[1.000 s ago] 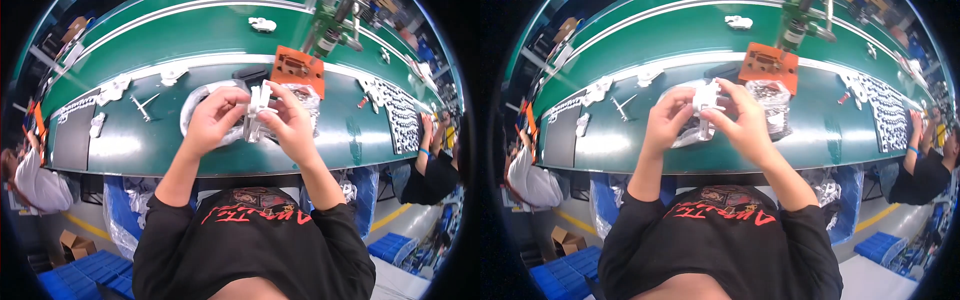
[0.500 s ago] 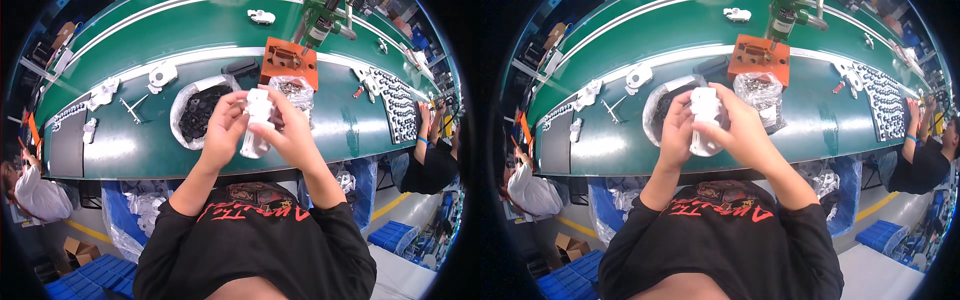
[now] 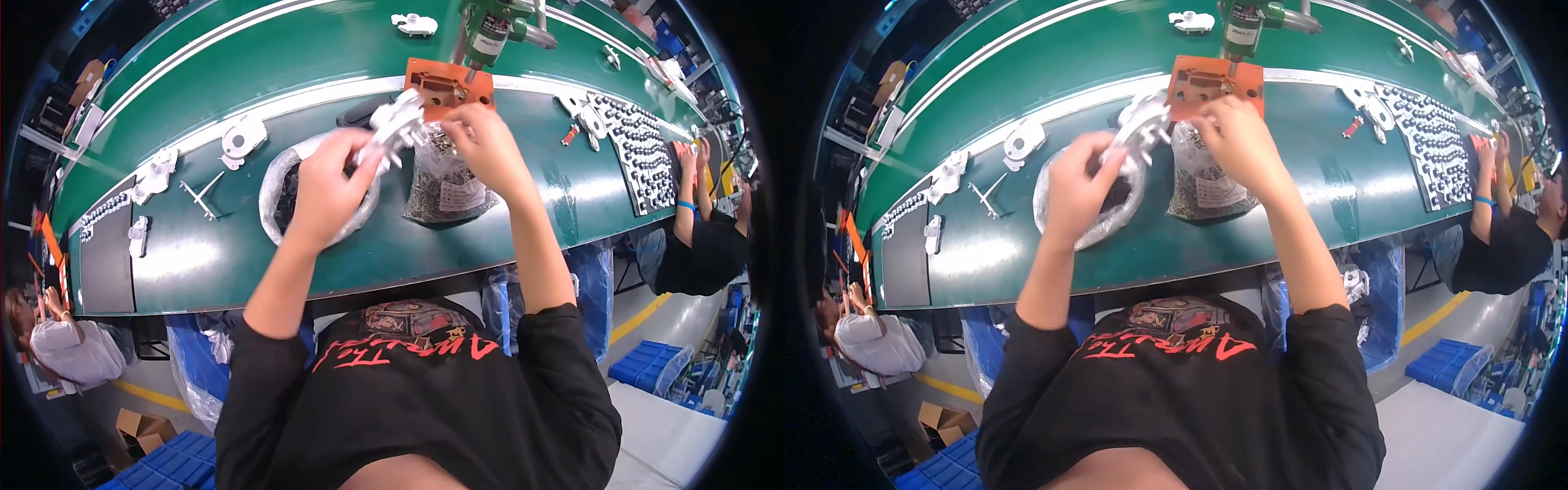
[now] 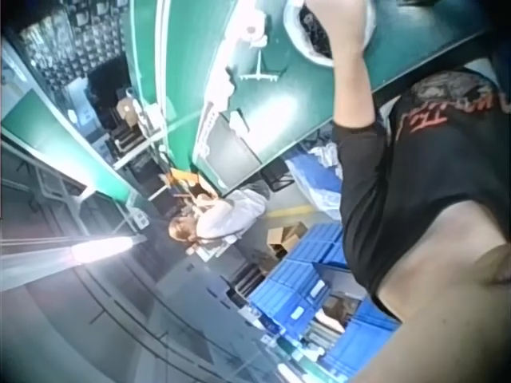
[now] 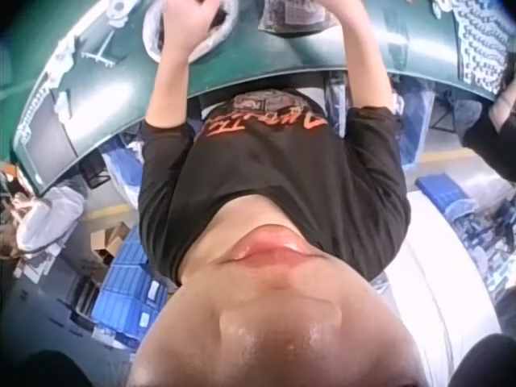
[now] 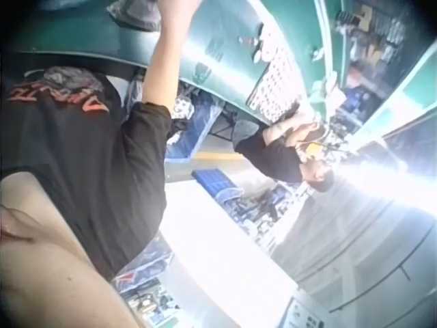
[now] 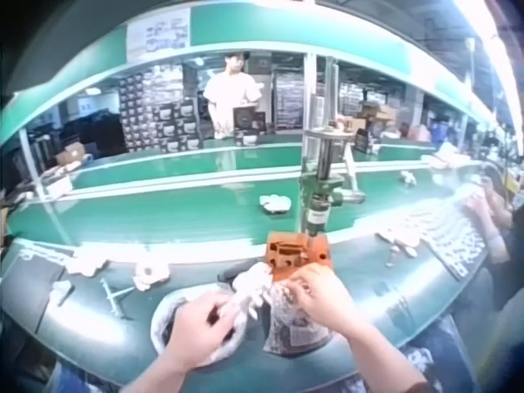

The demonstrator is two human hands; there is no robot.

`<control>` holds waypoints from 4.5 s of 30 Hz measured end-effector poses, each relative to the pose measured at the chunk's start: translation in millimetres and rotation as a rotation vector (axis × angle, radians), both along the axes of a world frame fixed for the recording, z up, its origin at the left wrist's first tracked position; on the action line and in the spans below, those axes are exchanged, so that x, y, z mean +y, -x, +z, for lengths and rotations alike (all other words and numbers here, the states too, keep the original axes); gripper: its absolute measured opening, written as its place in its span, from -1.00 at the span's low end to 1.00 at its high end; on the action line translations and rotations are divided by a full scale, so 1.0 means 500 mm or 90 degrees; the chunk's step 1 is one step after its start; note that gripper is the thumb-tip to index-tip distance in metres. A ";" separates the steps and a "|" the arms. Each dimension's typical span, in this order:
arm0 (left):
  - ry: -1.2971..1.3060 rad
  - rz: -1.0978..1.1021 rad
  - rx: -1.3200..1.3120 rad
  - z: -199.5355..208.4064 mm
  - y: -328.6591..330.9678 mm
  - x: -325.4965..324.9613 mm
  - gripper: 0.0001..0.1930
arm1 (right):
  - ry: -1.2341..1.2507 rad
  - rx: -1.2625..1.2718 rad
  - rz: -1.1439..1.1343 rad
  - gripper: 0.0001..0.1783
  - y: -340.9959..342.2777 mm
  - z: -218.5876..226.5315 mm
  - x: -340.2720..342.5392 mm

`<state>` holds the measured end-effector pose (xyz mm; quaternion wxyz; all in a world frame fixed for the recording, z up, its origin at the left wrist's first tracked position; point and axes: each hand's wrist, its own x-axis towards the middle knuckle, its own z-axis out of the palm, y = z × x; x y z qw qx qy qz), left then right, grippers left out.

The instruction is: Assembling small plastic parts using a manual press fixture on a factory production line.

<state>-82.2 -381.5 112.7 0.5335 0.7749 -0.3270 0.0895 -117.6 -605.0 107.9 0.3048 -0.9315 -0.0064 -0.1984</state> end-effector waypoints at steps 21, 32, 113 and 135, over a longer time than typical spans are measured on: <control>-0.384 -0.268 -0.343 -0.070 -0.274 -0.234 -0.69 | 0.011 0.049 0.035 -0.87 -0.015 -0.063 0.001; -0.385 -0.166 -0.105 -0.031 -0.160 -0.012 -0.81 | -0.065 -0.051 -0.008 -0.88 -0.011 -0.079 0.006; -0.550 -0.307 0.071 -0.010 -0.386 -0.409 -0.72 | -1.001 -0.010 0.004 -0.82 0.153 -0.214 -0.114; -0.303 -0.145 -0.407 -0.099 -0.214 -0.217 -0.71 | -0.296 -0.076 -0.063 -0.78 -0.180 -0.126 -0.181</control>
